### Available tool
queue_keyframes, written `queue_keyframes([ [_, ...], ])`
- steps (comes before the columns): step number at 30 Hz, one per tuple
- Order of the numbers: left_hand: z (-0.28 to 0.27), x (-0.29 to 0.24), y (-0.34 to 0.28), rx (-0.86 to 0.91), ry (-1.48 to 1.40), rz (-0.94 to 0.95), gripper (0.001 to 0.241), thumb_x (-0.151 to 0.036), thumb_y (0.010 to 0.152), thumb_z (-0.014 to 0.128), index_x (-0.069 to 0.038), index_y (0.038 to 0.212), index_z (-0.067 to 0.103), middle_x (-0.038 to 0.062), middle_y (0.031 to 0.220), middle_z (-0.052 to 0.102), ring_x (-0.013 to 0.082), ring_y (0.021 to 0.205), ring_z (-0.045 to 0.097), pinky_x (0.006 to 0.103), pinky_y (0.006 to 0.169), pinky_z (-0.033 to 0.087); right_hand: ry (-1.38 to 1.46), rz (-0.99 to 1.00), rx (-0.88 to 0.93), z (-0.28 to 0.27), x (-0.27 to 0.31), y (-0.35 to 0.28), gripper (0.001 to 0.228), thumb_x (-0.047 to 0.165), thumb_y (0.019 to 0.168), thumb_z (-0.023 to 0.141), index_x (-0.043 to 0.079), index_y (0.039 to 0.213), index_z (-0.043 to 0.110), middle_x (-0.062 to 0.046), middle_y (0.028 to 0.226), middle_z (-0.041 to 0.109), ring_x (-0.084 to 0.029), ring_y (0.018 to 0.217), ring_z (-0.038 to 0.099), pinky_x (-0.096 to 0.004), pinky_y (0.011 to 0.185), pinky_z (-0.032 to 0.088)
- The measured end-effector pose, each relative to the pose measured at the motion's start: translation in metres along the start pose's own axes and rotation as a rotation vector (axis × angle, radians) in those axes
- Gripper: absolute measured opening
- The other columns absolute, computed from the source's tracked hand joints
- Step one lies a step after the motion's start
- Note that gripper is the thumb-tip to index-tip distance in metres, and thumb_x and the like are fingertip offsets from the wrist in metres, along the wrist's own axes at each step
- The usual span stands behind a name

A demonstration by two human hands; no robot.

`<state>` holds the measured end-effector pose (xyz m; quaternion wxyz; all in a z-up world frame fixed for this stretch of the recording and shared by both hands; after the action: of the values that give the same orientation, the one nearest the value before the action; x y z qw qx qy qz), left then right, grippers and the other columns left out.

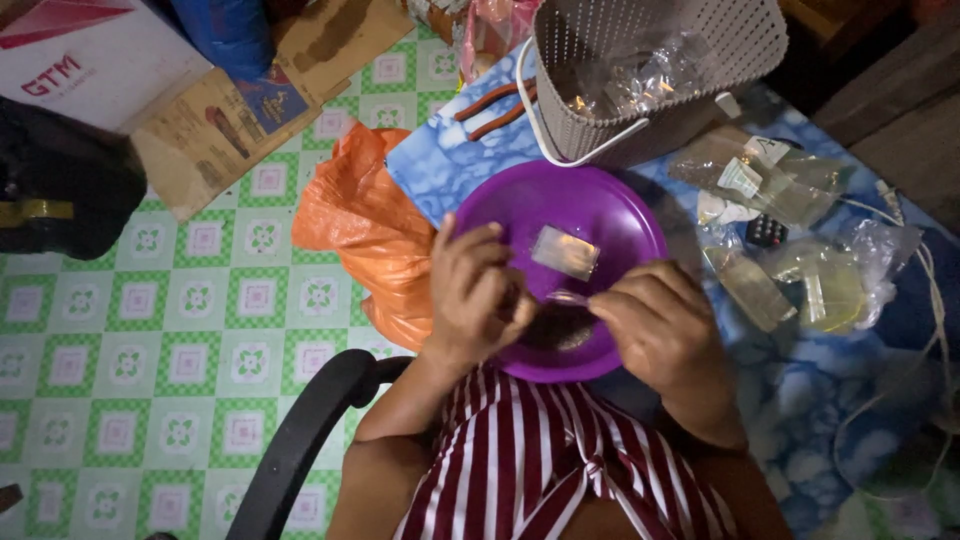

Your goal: A person is manually portioning small seeds into small plastic zip-lock bags from a purple bowl.

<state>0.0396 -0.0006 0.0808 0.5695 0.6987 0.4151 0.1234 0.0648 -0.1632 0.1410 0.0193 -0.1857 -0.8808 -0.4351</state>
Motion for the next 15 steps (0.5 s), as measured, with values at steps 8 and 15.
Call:
queue_keyframes([
  [8,0.012,-0.003,0.010,0.052,-0.356,-0.188,0.023,-0.029,0.093,0.072,-0.007,0.097,0.076,0.016,0.111,0.068,0.0394,0.114,0.066,0.0608,0.117,0.037,0.076,0.067,-0.052,-0.001,-0.016,-0.011,0.020,0.015,0.102,0.068,0.006,0.085,0.075,-0.007,0.076,0.063,-0.028,0.073,0.065,-0.040,0.071,0.052],
  [15,0.016,-0.002,0.010,0.070,-0.423,-0.200,0.010,-0.015,0.094,0.073,-0.007,0.091,0.076,0.015,0.104,0.069,0.0392,0.110,0.068,0.0605,0.114,0.040,0.167,0.097,-0.041,-0.003,-0.018,-0.005,0.017,0.011,0.100,0.068,0.003,0.087,0.075,-0.009,0.077,0.065,-0.031,0.072,0.065,-0.042,0.069,0.054],
])
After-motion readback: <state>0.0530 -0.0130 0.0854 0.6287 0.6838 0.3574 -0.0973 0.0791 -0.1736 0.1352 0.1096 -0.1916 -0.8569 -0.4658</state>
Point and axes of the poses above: each hand's wrist, its own y-axis towards the middle knuckle, its own z-axis out of the palm, x = y × z, the point moved 9 cm from there along y, towards the middle knuckle
